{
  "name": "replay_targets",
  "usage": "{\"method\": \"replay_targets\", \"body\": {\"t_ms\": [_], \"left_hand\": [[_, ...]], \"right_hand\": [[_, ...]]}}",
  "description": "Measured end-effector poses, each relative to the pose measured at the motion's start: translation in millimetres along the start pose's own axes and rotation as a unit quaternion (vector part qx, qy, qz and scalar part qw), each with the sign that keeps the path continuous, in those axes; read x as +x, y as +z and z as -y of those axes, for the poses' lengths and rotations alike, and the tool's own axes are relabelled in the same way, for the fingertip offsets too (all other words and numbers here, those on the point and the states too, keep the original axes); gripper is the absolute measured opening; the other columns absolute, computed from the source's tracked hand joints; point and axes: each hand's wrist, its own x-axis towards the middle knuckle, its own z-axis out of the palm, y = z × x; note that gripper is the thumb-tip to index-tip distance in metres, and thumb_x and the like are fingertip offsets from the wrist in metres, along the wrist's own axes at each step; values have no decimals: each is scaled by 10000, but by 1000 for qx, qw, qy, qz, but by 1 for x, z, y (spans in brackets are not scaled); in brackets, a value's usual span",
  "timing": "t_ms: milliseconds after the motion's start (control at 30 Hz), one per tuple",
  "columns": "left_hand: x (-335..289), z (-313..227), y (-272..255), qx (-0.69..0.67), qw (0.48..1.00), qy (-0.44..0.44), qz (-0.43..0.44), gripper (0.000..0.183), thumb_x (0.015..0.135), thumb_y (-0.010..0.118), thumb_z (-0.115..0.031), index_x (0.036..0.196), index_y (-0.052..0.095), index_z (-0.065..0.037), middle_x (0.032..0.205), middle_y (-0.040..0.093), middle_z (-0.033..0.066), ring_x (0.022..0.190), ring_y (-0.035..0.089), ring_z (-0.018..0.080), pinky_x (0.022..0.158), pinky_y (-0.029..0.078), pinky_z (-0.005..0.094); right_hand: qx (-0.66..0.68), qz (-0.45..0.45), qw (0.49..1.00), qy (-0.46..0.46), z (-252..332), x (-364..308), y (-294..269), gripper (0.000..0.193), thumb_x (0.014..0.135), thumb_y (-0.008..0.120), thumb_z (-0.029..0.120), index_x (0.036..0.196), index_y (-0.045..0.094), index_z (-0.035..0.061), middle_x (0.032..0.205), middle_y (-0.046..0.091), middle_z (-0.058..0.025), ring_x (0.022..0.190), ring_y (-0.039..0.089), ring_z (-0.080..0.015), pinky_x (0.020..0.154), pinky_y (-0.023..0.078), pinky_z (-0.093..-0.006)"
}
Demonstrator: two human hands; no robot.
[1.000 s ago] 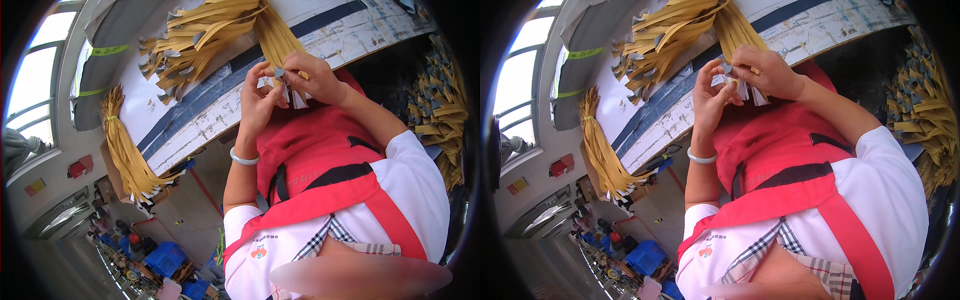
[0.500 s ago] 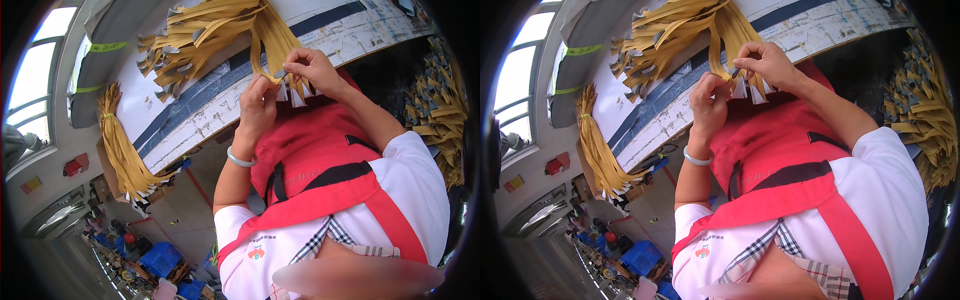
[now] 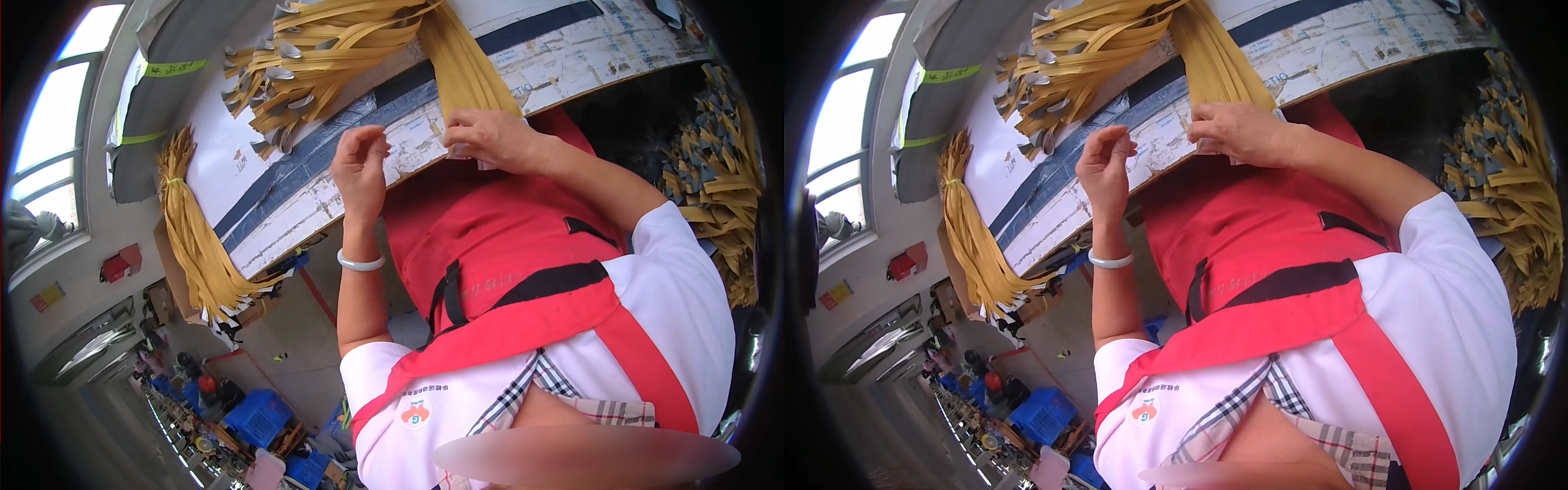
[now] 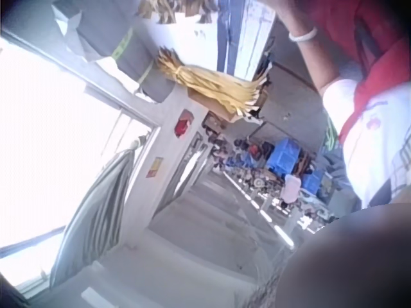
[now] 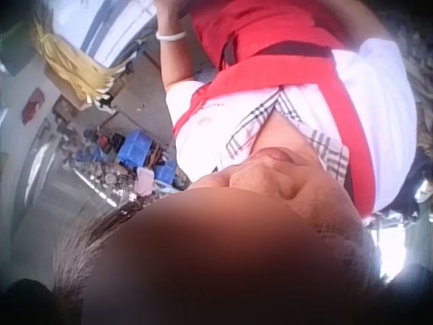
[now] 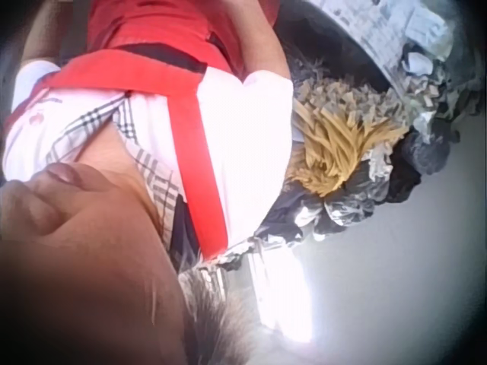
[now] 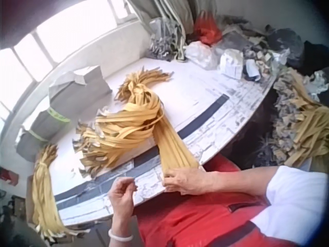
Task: Attaching plastic sliders or pull tabs to yellow zipper tapes on a factory workbench.
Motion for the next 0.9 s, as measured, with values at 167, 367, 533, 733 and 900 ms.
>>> {"method": "replay_targets", "body": {"t_ms": [167,367,533,733,900], "left_hand": [[-35,15,38,24,997,-7,72,86,887,640,64,955,667,18,896,633,67,765,627,136,691,506,244],[-44,10,53,86,984,40,152,192,854,656,82,1031,665,8,1009,628,84,839,642,160,744,518,262],[-25,-33,75,198,943,193,187,346,774,716,26,1109,649,-33,1116,618,138,1057,587,331,894,492,394],[-1,-50,89,209,919,250,223,225,745,775,-57,931,650,-42,1031,652,112,977,595,336,861,473,402],[0,-41,89,122,945,212,217,157,758,759,10,849,634,-15,952,652,97,885,606,251,791,482,336]], "right_hand": [[6,31,989,144,-4,-12,-27,197,896,669,259,916,624,69,927,614,-99,895,628,-321,759,504,-421],[1,-6,984,179,-2,-57,19,121,866,666,181,880,650,62,907,609,-108,866,631,-300,729,509,-405],[85,-44,982,163,24,-37,-27,90,847,666,99,846,606,31,870,571,-106,784,602,-291,680,483,-376],[116,-90,982,121,30,-32,-55,124,839,692,46,823,572,23,834,539,-82,742,570,-229,664,465,-323],[308,-89,934,160,28,-34,-58,133,873,708,70,858,582,31,864,544,-34,796,565,-154,728,472,-295]]}}
